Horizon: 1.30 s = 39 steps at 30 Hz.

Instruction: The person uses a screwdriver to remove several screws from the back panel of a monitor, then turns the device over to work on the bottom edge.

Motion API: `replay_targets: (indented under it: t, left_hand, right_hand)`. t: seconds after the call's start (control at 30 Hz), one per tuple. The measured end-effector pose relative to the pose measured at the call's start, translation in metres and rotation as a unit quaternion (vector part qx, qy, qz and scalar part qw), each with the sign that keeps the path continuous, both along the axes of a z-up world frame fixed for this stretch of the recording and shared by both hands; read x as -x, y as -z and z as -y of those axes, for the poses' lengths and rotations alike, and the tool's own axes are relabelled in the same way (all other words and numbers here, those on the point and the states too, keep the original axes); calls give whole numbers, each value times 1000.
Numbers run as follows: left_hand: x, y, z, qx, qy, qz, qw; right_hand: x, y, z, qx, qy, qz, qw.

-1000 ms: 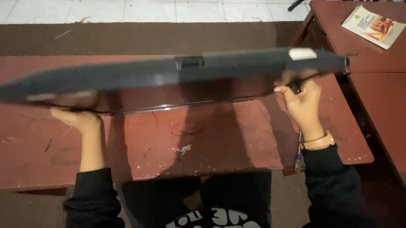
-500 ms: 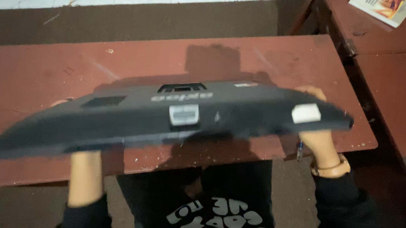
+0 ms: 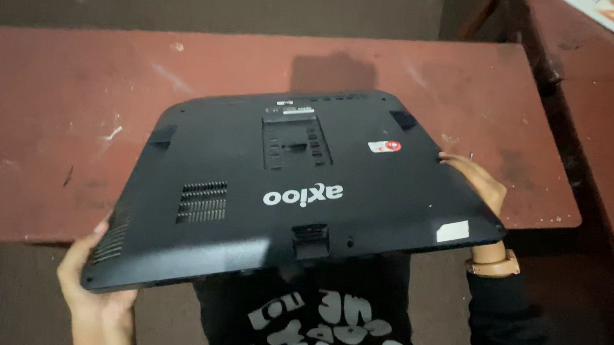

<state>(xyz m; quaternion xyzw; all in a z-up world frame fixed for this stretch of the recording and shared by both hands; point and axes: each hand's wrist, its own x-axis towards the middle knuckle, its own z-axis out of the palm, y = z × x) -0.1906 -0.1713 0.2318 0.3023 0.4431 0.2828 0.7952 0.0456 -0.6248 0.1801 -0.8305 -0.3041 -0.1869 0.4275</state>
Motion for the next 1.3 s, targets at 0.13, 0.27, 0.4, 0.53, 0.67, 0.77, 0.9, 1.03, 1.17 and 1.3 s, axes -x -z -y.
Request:
replay_targets:
  t: [0.13, 0.27, 0.4, 0.53, 0.67, 0.77, 0.9, 1.03, 1.17, 1.3]
  left_hand:
    - [-18, 45, -27, -41, 135, 111, 984]
    - [-59, 70, -49, 31, 118, 204, 971]
    - [-82, 101, -74, 26, 130, 216, 967]
    - [-97, 105, -83, 12, 141, 189, 972]
    - [-116, 111, -94, -36, 171, 152, 973]
    - [-125, 116, -104, -133, 242, 63, 959]
    - [-137, 162, -140, -189, 283, 1, 940]
    - [-143, 141, -122, -328, 323, -124, 879]
    - [-144, 134, -119, -468, 356, -240, 772]
    - [-152, 156, -134, -495, 375, -306, 722]
  right_hand:
    - [-15, 12, 7, 44, -8, -10, 999]
    - [-31, 22, 5, 97, -38, -22, 994]
    - [-52, 40, -5, 121, -11, -12, 993]
    - [-63, 29, -26, 134, 27, -5, 991]
    - [-89, 47, -28, 370, 168, -66, 911]
    - [-103, 57, -32, 434, 162, -26, 886]
    - [-106, 84, -32, 449, 155, 99, 874]
    - [-110, 99, -30, 472, 93, 234, 845]
    - [-118, 106, -26, 522, 51, 311, 793]
    - [-119, 100, -27, 554, 52, 354, 752]
